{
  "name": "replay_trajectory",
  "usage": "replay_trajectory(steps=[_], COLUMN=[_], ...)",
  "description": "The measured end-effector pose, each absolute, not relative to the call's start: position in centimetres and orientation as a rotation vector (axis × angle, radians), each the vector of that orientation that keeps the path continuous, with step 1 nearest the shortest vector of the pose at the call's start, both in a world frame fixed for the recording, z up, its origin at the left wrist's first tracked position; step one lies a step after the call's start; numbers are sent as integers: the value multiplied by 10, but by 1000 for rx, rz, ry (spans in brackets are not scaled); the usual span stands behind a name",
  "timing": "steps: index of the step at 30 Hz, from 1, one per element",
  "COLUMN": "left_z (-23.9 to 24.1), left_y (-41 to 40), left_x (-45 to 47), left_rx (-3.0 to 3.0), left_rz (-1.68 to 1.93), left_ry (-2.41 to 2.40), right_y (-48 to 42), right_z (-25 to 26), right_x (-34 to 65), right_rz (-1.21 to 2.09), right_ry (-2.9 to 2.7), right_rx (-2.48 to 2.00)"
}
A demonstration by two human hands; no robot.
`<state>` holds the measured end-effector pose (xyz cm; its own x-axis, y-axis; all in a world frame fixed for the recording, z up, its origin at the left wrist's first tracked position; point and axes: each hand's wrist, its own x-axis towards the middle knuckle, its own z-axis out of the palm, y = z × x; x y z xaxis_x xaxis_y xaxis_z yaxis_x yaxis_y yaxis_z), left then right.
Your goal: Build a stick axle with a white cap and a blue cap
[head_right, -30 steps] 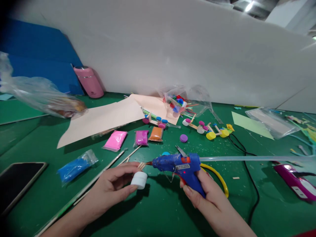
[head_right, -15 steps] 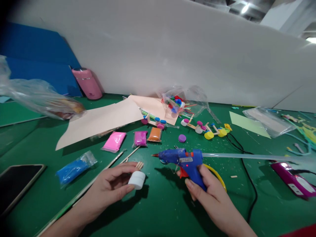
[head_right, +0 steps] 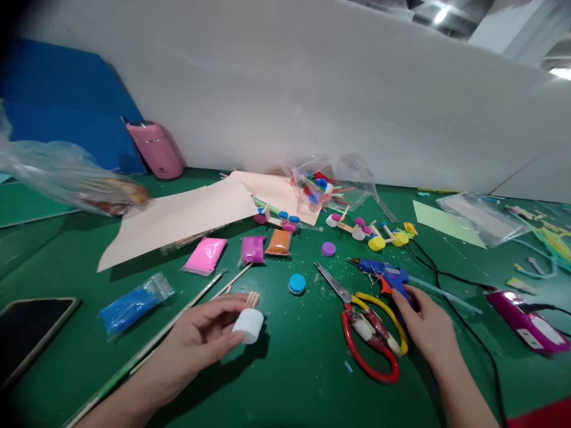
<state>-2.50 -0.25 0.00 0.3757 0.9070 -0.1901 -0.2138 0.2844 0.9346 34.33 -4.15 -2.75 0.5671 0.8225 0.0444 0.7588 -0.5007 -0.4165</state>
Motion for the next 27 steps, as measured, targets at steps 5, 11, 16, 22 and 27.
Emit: replay_trajectory(steps=[5,11,16,22,27], left_z=[-4,-5,-3,-5,-8], left_y=[-4,-7,-8,-6,-6], left_x=[-25,-28,-32,-33,-35], left_rx=[875,774,714,701,666], left_rz=[874,808,733,702,676], left_ry=[829,738,578,466,428], right_y=[-44,-30,-19,-20,-20], right_z=[-5,12,8,11,3], right_x=[285,172,150,151,149], right_rz=[-97,806,1260,1537,1688], right_ry=[-1496,-1703,-1592,-1428,-1285], right_rx=[-2147,-1519,-1178,-996,-908])
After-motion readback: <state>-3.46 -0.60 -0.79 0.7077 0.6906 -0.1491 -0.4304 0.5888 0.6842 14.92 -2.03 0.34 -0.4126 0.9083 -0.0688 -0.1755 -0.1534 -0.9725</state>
